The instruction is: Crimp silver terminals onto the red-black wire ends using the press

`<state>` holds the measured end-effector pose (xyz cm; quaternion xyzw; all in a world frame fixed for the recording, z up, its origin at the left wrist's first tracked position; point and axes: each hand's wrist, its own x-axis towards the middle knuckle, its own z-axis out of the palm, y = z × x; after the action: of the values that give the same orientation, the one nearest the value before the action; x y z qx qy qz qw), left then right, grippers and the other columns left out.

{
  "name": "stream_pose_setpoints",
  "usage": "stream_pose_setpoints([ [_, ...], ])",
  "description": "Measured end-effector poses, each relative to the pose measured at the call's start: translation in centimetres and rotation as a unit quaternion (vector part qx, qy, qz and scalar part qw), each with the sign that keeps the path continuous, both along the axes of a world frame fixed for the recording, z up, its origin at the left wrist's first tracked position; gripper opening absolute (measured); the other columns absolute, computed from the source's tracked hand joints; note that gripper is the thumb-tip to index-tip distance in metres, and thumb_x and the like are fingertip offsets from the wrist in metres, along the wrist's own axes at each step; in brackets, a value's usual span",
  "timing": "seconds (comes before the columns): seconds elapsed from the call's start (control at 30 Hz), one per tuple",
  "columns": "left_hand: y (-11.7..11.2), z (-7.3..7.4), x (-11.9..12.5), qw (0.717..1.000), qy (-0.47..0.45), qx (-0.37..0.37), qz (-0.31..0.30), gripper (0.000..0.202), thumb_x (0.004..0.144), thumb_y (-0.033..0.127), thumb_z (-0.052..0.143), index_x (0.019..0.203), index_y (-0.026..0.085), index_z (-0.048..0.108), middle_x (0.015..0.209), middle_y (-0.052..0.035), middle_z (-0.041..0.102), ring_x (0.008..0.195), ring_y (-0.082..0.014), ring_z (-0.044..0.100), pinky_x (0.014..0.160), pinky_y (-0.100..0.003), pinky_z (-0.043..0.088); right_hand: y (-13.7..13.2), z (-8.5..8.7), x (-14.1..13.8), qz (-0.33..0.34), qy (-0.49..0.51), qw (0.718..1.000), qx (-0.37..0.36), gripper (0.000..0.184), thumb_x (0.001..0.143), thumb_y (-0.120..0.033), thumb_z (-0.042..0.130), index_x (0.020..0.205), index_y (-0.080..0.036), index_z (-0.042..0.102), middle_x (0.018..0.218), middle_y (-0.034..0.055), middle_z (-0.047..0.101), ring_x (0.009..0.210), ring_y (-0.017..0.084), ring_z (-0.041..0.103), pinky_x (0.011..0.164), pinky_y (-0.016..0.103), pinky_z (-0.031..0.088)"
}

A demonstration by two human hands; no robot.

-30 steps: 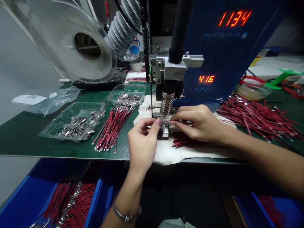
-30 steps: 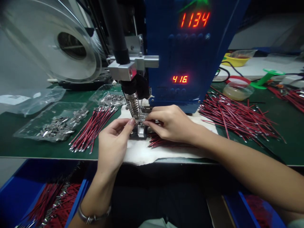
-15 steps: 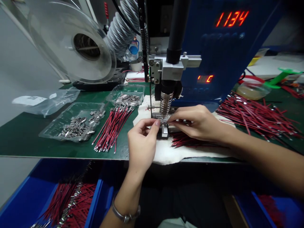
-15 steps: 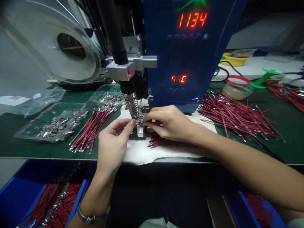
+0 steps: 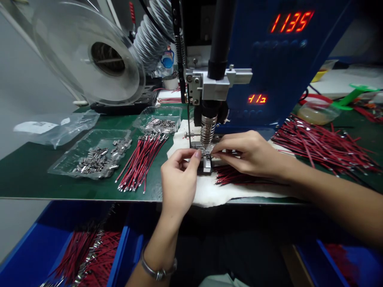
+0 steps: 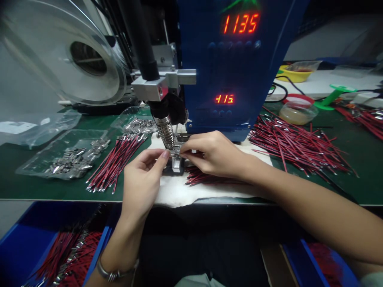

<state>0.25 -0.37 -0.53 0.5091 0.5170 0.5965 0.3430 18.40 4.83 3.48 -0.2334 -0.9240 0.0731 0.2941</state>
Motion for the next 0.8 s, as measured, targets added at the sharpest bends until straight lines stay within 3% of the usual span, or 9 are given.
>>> stream_pose_setpoints([
  [0.33,0.11,0.30,-0.04,1.000,-0.008,0.005,0.020,0.024,0.089,0.038,0.058,0.085,0.015,0.064,0.073,-0.0034,0.064,0.065,-0.0116,0.056,0.062,-0.022,0.042,-0.18,0.11,-0.05,-0.004,-0.007,1.000,0.004,0.015,0.087,-0.013,0.055,0.092,-0.014,0.069,0.078,0.0055,0.067,0.064,0.010,0.057,0.059,0.021,0.041],
  [0.8,-0.08,0.46,-0.02,1.000,-0.007,0.005,0.018,0.023,0.088,0.035,0.058,0.078,0.014,0.061,0.066,-0.0008,0.057,0.060,-0.0112,0.050,0.059,-0.023,0.039,-0.18,0.01,-0.13,-0.011,0.001,1.000,0.000,0.014,0.086,-0.014,0.056,0.090,-0.013,0.069,0.078,0.0050,0.067,0.065,0.011,0.059,0.061,0.021,0.042],
])
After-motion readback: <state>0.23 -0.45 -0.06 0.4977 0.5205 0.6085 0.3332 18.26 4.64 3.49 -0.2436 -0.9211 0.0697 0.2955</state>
